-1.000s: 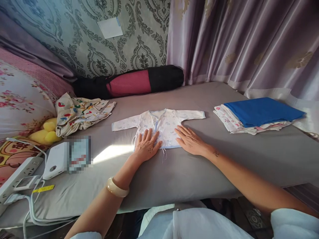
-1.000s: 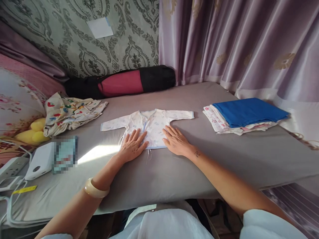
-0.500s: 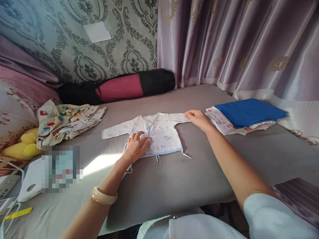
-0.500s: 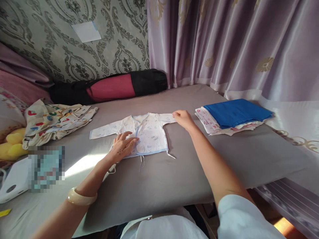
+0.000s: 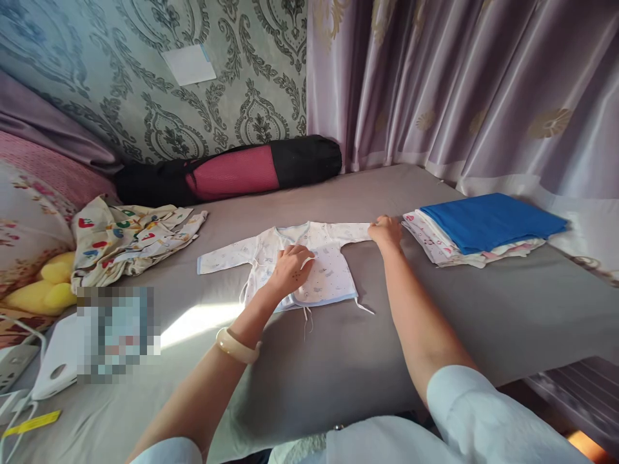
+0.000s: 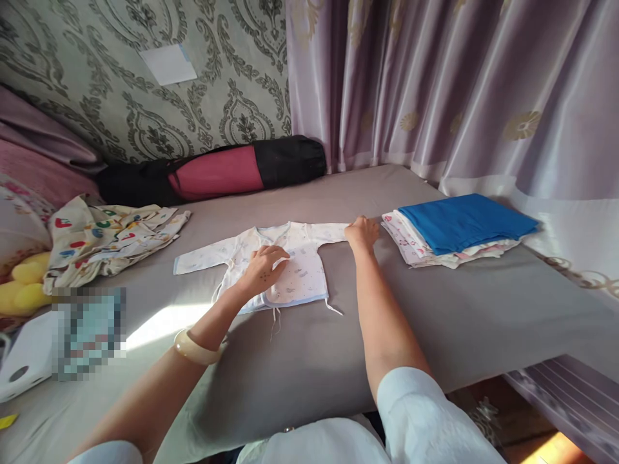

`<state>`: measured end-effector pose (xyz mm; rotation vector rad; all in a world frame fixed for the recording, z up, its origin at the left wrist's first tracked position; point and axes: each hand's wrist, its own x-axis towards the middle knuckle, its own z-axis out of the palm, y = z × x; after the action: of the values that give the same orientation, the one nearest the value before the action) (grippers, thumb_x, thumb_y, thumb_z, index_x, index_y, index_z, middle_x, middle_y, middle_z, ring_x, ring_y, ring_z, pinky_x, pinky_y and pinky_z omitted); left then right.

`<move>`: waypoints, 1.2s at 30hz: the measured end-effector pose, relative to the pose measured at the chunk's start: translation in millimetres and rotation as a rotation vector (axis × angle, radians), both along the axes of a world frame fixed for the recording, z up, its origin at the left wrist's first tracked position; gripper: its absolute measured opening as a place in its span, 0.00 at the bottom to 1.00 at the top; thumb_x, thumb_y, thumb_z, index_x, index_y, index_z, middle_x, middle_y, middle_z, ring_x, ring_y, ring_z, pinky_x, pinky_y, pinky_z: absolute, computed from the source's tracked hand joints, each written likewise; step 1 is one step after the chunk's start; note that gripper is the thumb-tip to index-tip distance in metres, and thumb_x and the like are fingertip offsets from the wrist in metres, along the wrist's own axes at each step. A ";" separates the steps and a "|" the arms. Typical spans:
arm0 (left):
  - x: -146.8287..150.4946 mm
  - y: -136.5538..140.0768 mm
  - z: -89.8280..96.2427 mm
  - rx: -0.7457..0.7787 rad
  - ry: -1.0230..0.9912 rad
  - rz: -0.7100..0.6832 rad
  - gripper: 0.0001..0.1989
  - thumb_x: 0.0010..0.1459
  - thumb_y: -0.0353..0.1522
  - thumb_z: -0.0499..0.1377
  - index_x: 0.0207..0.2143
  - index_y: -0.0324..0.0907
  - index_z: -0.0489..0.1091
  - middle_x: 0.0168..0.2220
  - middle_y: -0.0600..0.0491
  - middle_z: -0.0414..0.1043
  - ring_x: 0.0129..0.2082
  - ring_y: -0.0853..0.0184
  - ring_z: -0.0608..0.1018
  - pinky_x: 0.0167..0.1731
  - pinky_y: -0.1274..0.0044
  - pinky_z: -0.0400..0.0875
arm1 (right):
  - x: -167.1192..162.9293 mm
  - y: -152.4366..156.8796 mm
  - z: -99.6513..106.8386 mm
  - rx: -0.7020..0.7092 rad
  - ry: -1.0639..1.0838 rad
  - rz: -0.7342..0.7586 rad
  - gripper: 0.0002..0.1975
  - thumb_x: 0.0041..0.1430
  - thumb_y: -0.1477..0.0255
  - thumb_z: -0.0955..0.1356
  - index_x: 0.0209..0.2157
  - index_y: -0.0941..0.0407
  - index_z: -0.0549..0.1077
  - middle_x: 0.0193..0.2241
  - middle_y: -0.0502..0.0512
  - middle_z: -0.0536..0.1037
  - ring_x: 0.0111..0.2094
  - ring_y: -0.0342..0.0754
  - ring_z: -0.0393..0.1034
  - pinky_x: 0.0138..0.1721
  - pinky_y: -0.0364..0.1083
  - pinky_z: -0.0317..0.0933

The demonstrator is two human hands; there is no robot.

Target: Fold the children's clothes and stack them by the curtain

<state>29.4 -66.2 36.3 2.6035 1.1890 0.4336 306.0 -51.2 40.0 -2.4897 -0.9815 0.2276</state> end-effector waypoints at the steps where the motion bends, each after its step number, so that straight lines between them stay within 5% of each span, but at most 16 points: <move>1: 5.9 4.9 -1.3 -0.002 -0.008 -0.032 0.14 0.64 0.32 0.51 0.47 0.44 0.73 0.51 0.47 0.73 0.51 0.54 0.72 0.49 0.59 0.67 | -0.2 -0.8 -1.1 -0.007 -0.014 -0.018 0.20 0.61 0.70 0.65 0.53 0.61 0.73 0.56 0.70 0.69 0.59 0.61 0.62 0.55 0.55 0.60; 7: 41.2 39.6 -12.3 -0.002 -0.032 -0.170 0.16 0.63 0.30 0.50 0.50 0.41 0.70 0.52 0.44 0.73 0.55 0.57 0.73 0.57 0.62 0.66 | 8.0 -2.8 -5.0 -0.036 -0.039 -0.004 0.19 0.60 0.69 0.64 0.50 0.60 0.74 0.53 0.71 0.72 0.56 0.62 0.66 0.52 0.56 0.62; 14: 64.2 65.0 -24.5 -0.019 0.010 -0.136 0.19 0.64 0.35 0.50 0.55 0.40 0.67 0.61 0.43 0.65 0.63 0.57 0.65 0.63 0.64 0.60 | 17.9 1.3 -10.8 -0.035 0.009 0.037 0.17 0.53 0.71 0.65 0.44 0.57 0.78 0.44 0.70 0.78 0.49 0.63 0.72 0.49 0.58 0.64; 19: 63.9 69.9 -29.8 -0.098 0.066 -0.060 0.29 0.65 0.43 0.49 0.63 0.38 0.58 0.68 0.42 0.55 0.69 0.54 0.54 0.67 0.62 0.50 | 22.1 5.8 -10.3 -0.054 0.067 0.080 0.17 0.50 0.73 0.66 0.43 0.58 0.78 0.47 0.71 0.77 0.51 0.65 0.71 0.49 0.56 0.63; 28: 66.6 66.7 -23.0 -0.187 0.167 -0.040 0.35 0.66 0.50 0.45 0.68 0.39 0.48 0.71 0.44 0.45 0.71 0.51 0.46 0.67 0.59 0.44 | 19.6 18.7 2.9 0.313 0.271 0.128 0.14 0.56 0.68 0.64 0.43 0.59 0.72 0.42 0.64 0.78 0.45 0.56 0.72 0.47 0.49 0.64; 36: 67.6 69.3 -26.5 -0.146 0.168 -0.057 0.36 0.65 0.53 0.43 0.68 0.43 0.46 0.70 0.43 0.47 0.70 0.49 0.48 0.65 0.58 0.47 | -3.0 14.8 31.4 0.553 0.946 0.135 0.04 0.62 0.69 0.63 0.38 0.53 0.65 0.34 0.54 0.77 0.35 0.49 0.74 0.38 0.51 0.70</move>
<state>97.0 3.1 9.7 2.5804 1.1470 0.1135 303.0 -36.5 71.4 -1.5162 -0.6559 0.9263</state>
